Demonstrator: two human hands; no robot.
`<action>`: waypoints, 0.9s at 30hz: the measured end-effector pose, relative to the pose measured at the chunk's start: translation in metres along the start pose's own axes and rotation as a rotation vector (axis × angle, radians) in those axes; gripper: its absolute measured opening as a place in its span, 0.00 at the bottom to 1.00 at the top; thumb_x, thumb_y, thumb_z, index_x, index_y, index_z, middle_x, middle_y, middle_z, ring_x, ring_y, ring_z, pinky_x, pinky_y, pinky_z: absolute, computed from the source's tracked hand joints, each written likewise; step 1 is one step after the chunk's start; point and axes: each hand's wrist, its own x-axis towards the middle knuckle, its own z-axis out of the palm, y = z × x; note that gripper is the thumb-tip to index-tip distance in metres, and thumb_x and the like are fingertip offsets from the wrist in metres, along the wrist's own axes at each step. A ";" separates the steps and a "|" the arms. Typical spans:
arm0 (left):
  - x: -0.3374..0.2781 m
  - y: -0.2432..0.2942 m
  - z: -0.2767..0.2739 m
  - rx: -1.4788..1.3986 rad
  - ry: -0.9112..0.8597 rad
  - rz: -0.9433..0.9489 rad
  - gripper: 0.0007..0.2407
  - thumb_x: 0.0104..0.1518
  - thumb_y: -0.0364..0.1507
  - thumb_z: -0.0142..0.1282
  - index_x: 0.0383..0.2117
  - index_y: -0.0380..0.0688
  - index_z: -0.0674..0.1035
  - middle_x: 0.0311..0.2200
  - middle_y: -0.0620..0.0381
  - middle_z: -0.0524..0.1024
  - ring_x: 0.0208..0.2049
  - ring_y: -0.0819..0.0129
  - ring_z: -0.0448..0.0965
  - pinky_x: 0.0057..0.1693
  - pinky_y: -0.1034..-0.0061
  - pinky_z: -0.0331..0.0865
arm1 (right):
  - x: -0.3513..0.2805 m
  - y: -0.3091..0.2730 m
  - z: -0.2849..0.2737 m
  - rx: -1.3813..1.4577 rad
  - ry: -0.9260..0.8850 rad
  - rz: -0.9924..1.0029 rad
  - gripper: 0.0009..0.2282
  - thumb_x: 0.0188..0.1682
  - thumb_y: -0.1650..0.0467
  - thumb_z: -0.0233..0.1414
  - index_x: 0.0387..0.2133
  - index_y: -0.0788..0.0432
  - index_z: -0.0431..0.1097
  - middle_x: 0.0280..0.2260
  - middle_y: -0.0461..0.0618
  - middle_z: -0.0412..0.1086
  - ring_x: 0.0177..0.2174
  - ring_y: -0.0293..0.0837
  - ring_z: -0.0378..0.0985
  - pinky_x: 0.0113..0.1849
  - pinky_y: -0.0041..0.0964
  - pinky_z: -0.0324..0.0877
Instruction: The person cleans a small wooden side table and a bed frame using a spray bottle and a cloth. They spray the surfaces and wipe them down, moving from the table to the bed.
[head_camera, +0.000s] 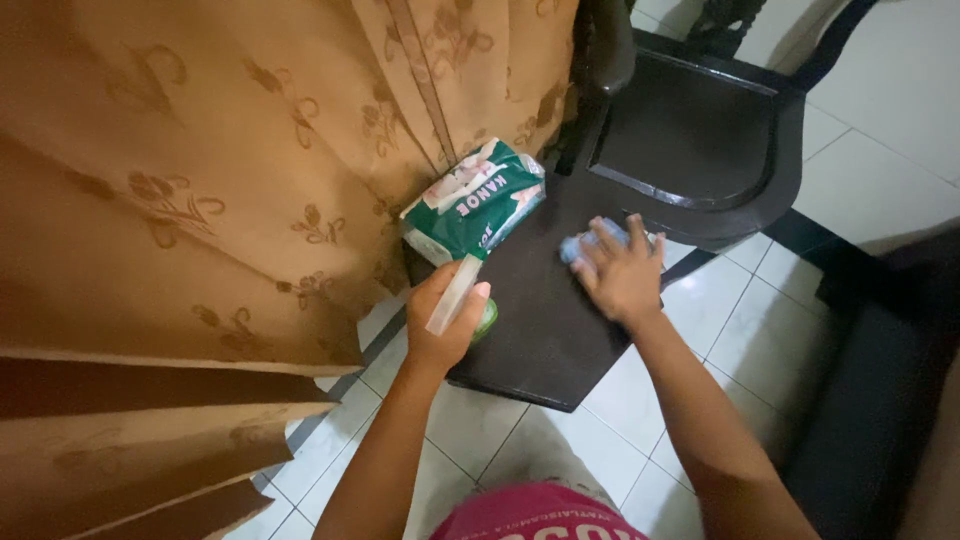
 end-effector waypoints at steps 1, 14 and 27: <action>0.001 -0.004 0.001 0.000 0.003 0.003 0.11 0.57 0.30 0.61 0.41 0.36 0.80 0.29 0.54 0.80 0.31 0.68 0.80 0.41 0.73 0.73 | 0.012 0.001 0.010 -0.001 0.003 -0.003 0.19 0.49 0.54 0.48 0.52 0.40 0.72 0.62 0.44 0.61 0.63 0.64 0.54 0.55 0.75 0.44; 0.002 0.001 0.001 -0.011 0.008 -0.060 0.08 0.58 0.28 0.61 0.40 0.37 0.80 0.25 0.59 0.76 0.26 0.74 0.75 0.35 0.77 0.70 | -0.058 -0.076 -0.023 0.357 0.048 -0.517 0.22 0.37 0.66 0.53 0.48 0.54 0.74 0.61 0.48 0.65 0.60 0.56 0.64 0.61 0.68 0.50; -0.002 -0.014 0.002 -0.026 0.015 -0.034 0.10 0.58 0.29 0.61 0.42 0.37 0.80 0.31 0.57 0.78 0.33 0.72 0.78 0.42 0.76 0.73 | 0.053 -0.005 0.050 0.246 0.228 0.055 0.14 0.46 0.59 0.56 0.46 0.38 0.79 0.63 0.50 0.64 0.61 0.56 0.62 0.59 0.71 0.52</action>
